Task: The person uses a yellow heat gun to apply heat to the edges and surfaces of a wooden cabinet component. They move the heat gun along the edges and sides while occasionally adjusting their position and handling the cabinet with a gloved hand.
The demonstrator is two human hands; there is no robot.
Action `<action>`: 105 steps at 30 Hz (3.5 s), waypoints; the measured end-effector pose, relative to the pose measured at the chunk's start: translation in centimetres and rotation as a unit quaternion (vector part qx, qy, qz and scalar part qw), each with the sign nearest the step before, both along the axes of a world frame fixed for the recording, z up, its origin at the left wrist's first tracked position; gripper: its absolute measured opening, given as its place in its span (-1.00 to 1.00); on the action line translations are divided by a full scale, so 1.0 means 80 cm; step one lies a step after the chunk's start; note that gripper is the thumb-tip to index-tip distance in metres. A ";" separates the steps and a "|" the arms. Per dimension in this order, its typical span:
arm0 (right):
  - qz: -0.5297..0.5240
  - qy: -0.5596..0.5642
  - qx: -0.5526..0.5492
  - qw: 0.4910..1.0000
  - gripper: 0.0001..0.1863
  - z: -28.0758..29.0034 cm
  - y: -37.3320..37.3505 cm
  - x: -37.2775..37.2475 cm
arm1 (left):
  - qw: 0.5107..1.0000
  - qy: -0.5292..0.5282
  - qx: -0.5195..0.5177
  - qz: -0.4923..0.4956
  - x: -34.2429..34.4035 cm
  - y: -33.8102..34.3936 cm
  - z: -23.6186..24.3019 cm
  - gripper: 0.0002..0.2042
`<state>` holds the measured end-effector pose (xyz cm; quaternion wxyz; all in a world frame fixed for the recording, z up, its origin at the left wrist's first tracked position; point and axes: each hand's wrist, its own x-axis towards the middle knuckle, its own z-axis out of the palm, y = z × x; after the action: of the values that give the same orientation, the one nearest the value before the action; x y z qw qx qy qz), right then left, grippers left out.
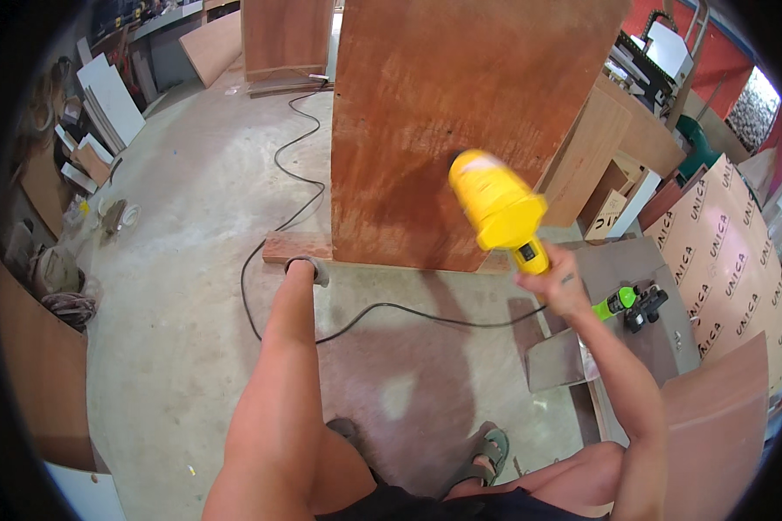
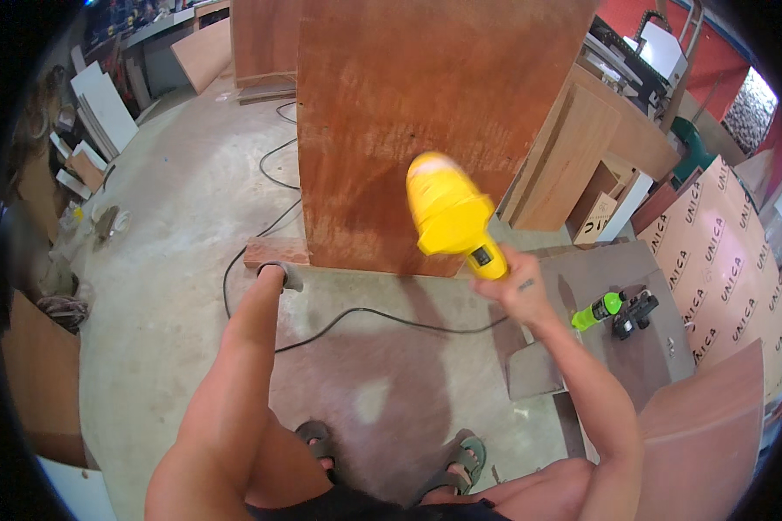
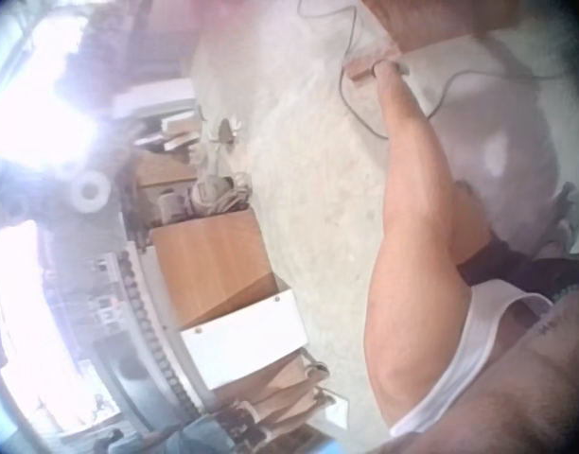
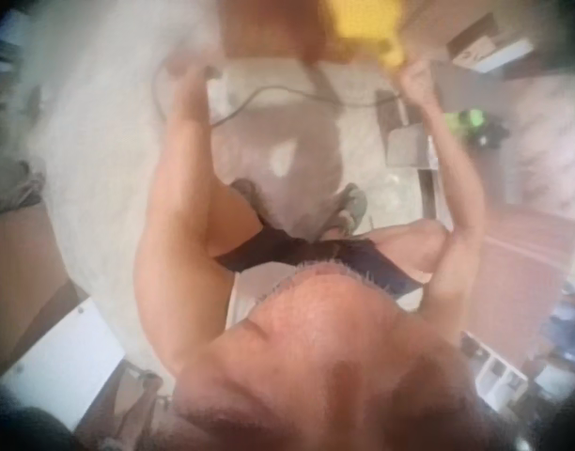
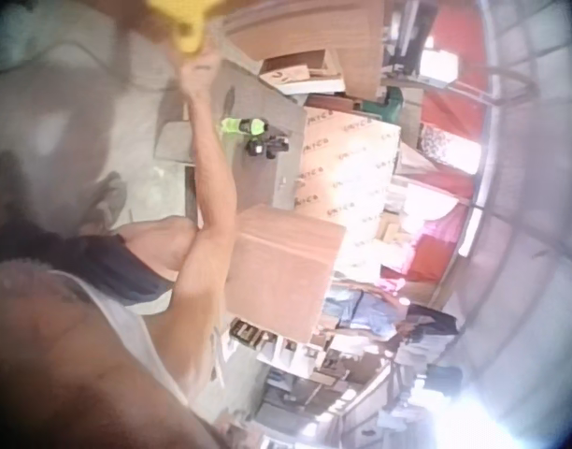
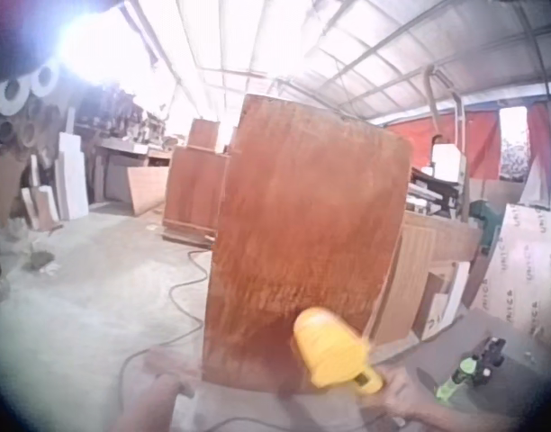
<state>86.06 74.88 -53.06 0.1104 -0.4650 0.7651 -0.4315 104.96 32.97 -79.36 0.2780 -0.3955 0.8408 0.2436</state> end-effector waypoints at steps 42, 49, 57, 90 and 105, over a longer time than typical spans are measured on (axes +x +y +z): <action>0.126 0.378 0.140 0.906 -0.76 -0.113 0.004 -0.018 | 0.997 -0.076 0.003 0.007 0.016 -0.007 0.014 -0.50; 0.228 0.431 0.083 0.869 -0.78 -0.070 -0.109 0.088 | 0.887 0.207 -0.288 0.295 0.060 -0.027 0.048 -0.52; 0.153 0.422 0.184 0.874 -0.74 -0.102 -0.018 0.007 | 0.995 -0.103 -0.003 -0.008 0.034 -0.003 0.041 -0.49; 0.137 0.407 0.373 0.822 -0.75 -0.207 0.102 -0.103 | 0.992 -0.118 -0.018 -0.042 0.022 -0.001 0.042 -0.55; 0.089 0.481 0.314 0.813 -0.74 -0.155 0.117 -0.107 | 0.993 -0.111 -0.013 -0.038 0.016 0.005 0.039 -0.53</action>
<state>77.47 84.26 -65.45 -0.0938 -0.6194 0.7696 0.1233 106.25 33.37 -76.21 0.3738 -0.3915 0.8220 0.1767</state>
